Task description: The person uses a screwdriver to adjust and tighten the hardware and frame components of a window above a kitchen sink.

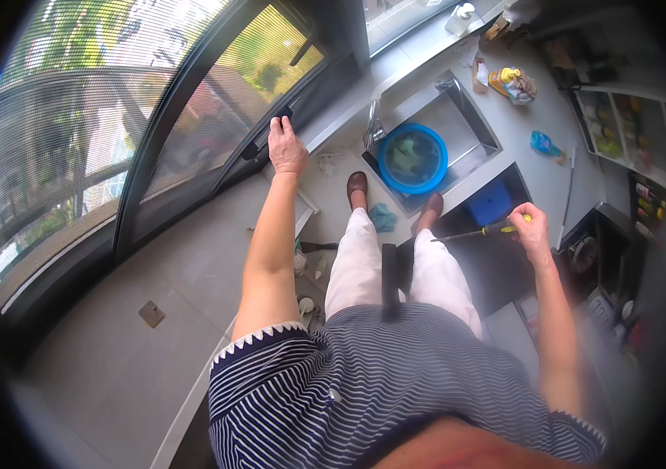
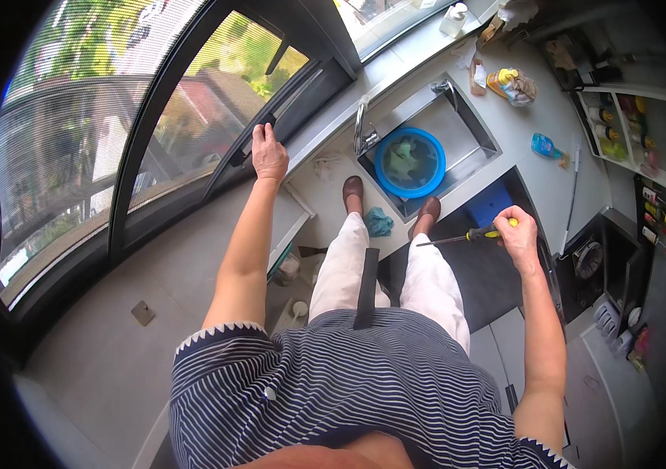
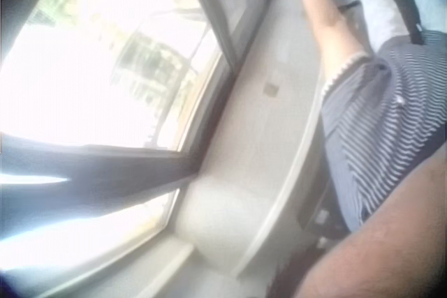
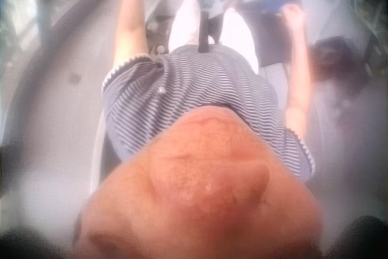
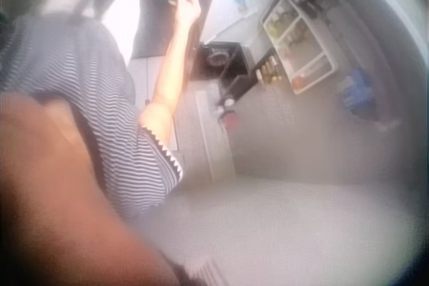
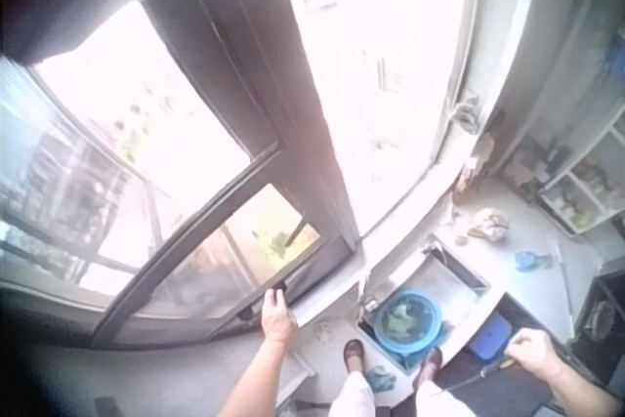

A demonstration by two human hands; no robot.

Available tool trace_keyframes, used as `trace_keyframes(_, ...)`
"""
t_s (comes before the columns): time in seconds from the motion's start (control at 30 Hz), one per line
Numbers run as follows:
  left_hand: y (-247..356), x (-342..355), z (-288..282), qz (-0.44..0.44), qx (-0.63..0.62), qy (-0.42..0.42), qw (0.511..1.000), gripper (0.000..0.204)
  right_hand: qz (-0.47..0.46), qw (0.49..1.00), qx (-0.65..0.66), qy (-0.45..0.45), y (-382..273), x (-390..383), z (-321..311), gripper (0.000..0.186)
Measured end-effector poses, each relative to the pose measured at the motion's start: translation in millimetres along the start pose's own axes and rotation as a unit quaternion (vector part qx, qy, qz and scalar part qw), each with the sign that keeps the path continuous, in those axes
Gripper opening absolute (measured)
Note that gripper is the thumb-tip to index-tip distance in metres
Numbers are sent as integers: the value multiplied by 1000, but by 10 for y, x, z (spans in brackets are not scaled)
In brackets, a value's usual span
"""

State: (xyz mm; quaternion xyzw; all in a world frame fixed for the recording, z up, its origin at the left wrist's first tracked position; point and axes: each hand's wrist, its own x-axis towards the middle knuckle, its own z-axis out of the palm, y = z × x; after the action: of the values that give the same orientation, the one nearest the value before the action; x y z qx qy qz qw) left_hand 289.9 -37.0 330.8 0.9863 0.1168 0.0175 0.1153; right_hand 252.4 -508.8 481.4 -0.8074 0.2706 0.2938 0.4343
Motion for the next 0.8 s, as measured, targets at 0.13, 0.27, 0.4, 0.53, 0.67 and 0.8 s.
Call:
trace_keyframes(0.13,81,12,136,-2,31,35,999,52,0,1000,-16,14,142,63,-24,10)
trace_keyframes(0.27,79,15,55,-1,24,-6,1000,55,-11,1000,6,-1,150,42,76,11)
trace_keyframes(0.4,-52,-12,208,-28,79,-89,993,62,-31,999,26,-17,-64,-97,176,10)
trace_keyframes(0.53,317,160,-424,-85,42,-196,976,56,-68,997,35,5,-24,-78,56,9)
trace_keyframes(0.67,653,156,-1139,-17,-77,-61,995,37,-102,992,56,54,10,-104,-122,9)
trace_keyframes(0.8,595,135,-1861,108,-150,229,956,24,-88,991,90,47,279,-194,-428,9)
